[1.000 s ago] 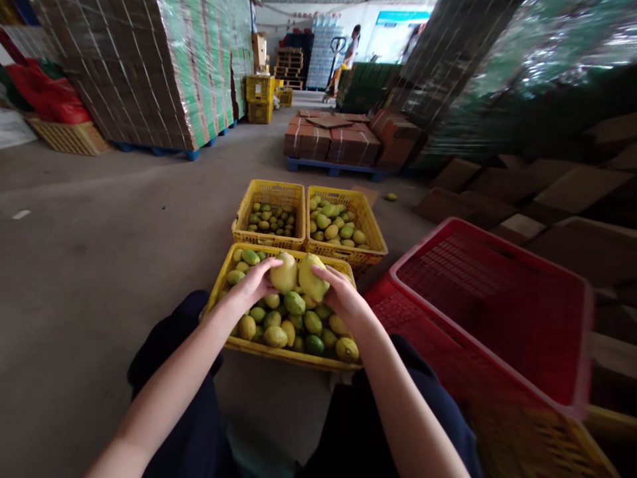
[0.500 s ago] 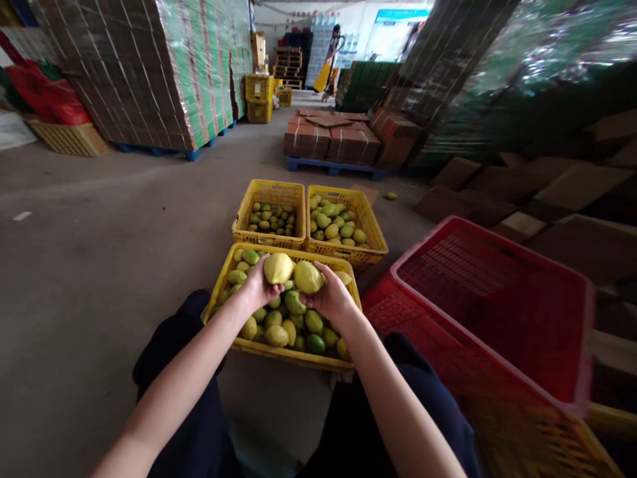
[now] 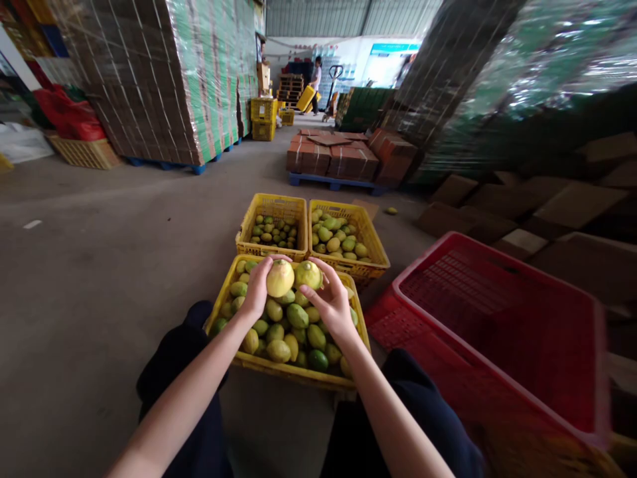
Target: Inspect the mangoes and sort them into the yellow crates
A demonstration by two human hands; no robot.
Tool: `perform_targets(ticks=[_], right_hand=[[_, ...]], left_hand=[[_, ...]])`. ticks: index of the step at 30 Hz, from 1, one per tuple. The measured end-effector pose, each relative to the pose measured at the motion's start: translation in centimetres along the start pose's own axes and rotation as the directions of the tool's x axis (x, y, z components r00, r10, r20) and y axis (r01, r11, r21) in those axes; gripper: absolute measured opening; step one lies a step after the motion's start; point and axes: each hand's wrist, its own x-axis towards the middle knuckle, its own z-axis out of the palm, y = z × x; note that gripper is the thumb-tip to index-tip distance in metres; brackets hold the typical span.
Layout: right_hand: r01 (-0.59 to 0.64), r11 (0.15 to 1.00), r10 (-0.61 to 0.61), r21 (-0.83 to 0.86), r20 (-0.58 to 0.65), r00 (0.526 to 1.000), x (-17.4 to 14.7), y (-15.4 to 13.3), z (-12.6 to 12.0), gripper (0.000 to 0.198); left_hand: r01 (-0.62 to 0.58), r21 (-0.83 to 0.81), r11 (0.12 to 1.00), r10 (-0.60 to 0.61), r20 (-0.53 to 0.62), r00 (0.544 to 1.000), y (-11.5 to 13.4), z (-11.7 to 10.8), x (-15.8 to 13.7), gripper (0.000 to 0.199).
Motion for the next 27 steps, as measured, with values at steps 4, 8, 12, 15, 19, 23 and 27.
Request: perform_targets(ticks=[4,8,12,15,19,23,27], right_hand=[[0.039,0.999,-0.039,0.014,-0.021,0.999,0.1,0.4,0.0,0.054],[0.078,0.997,-0.078,-0.007,-0.052,0.996,0.1,0.8,-0.1,0.055],[0.127,0.992,-0.127,-0.014,-0.03,0.991,0.1,1.0,-0.4,0.053],[0.162,0.987,-0.162,0.015,-0.027,0.986,0.1,0.9,-0.4,0.053],[0.119,0.992,-0.117,0.045,-0.029,0.993,-0.2,0.6,0.1,0.054],[-0.032,0.997,0.035,0.076,-0.046,0.998,-0.5,0.8,0.8,0.061],[-0.206,0.971,0.227,0.124,-0.19,0.955,0.8,2.2,0.6,0.063]], left_hand=[[-0.081,0.088,0.993,0.08,0.012,0.997,0.0,-0.2,-0.1,0.038],[-0.262,0.197,0.945,0.258,0.047,0.965,0.2,-0.4,-0.1,0.038],[-0.38,0.244,0.892,0.365,0.106,0.925,0.2,-0.9,-0.1,0.042],[-0.388,0.255,0.886,0.377,0.091,0.922,0.0,-1.0,-0.3,0.045],[-0.272,0.106,0.956,0.278,-0.05,0.959,-0.4,-0.4,-0.3,0.039],[0.173,-0.383,0.907,-0.254,-0.17,0.952,-1.2,0.0,0.0,0.03],[0.404,-0.72,0.565,-0.655,-0.092,0.75,-1.5,0.0,0.1,0.027]])
